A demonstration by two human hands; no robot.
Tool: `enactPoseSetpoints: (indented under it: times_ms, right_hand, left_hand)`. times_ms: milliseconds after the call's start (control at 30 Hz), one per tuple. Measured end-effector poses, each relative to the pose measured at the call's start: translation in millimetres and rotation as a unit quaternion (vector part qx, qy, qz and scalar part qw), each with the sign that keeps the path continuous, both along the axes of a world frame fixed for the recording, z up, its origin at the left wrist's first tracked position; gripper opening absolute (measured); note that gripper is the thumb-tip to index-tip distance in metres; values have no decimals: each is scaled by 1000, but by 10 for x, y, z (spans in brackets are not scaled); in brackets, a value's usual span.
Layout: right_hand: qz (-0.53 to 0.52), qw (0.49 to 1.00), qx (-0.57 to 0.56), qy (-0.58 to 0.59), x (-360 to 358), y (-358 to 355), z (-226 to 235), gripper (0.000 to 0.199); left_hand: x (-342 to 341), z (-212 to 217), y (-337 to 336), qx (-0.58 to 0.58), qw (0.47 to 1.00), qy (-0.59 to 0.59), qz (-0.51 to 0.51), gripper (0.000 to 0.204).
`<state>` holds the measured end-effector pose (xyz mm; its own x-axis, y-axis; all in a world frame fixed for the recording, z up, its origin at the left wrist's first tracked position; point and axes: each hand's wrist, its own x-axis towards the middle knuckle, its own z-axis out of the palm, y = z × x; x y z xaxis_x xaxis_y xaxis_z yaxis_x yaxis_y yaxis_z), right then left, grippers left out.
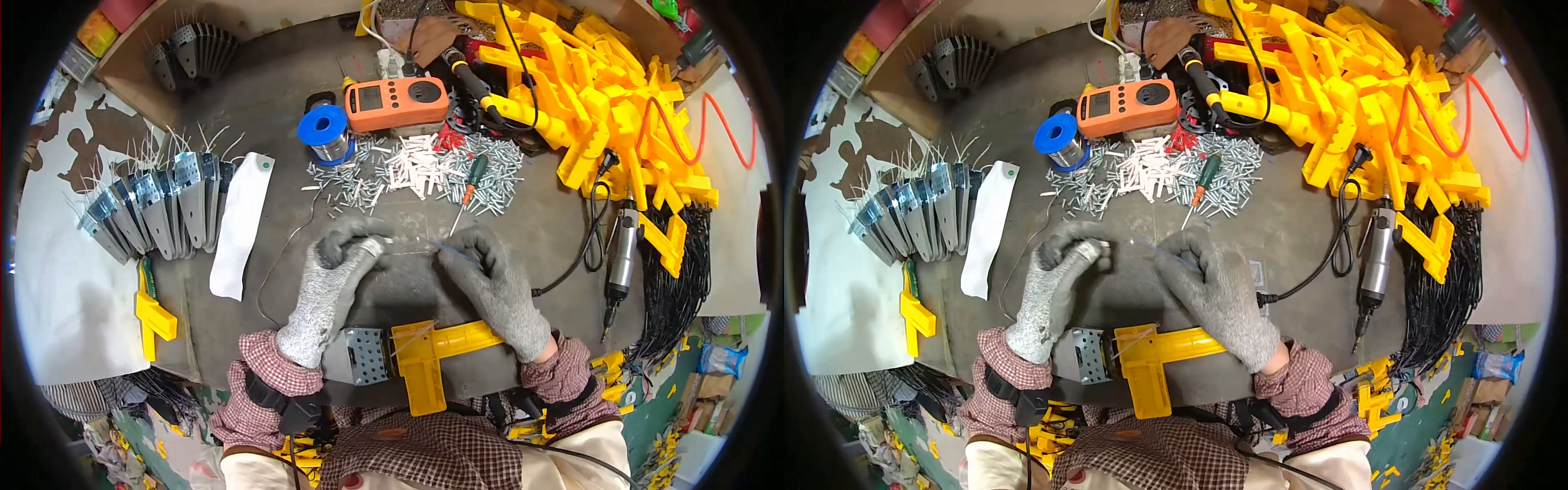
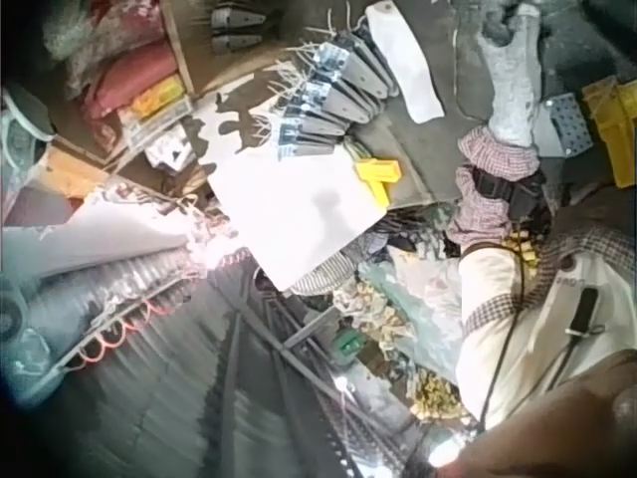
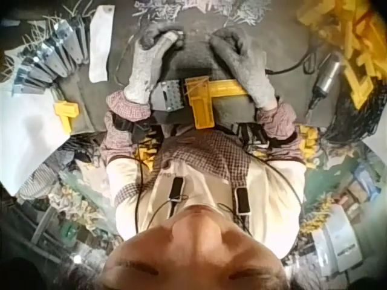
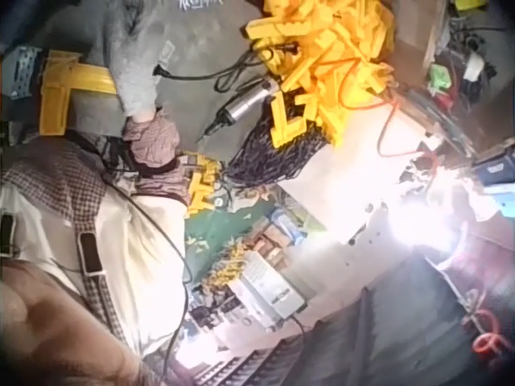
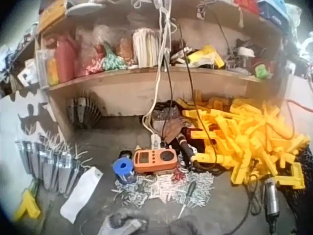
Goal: The worker assembles yellow plastic housings with metal plates and wires, using tools for crimping, soldering, and screwing.
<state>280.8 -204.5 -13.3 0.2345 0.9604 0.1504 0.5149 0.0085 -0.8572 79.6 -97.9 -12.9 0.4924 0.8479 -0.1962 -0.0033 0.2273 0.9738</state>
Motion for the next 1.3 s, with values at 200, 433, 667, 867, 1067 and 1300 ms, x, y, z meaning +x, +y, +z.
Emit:
enactPoseSetpoints:
  times_ms: [200,433,667,867,1067,1300]
  right_hand:
    - [-14,998,-56,30,-48,-29,60,20]
    - [6,999,-29,-25,-32,-22,4,16]
    - [5,998,-35,-54,-64,-25,3,15]
    - [3,993,-86,77,2,18,8,13]
    - [21,997,-72,11,-36,19,39,18]
    - [95,994,22,44,-108,73,-37,29]
  left_hand:
    - [8,58,-6,-90,992,-3,-87,25]
    - [-33,9,-4,-76,993,-11,-88,27]
    - [25,86,-59,-36,996,38,-74,22]
    - [29,78,-130,202,971,94,-83,21]
    - [80,45,-171,220,973,38,-62,24]
    - [87,36,-186,228,972,-17,-62,23]
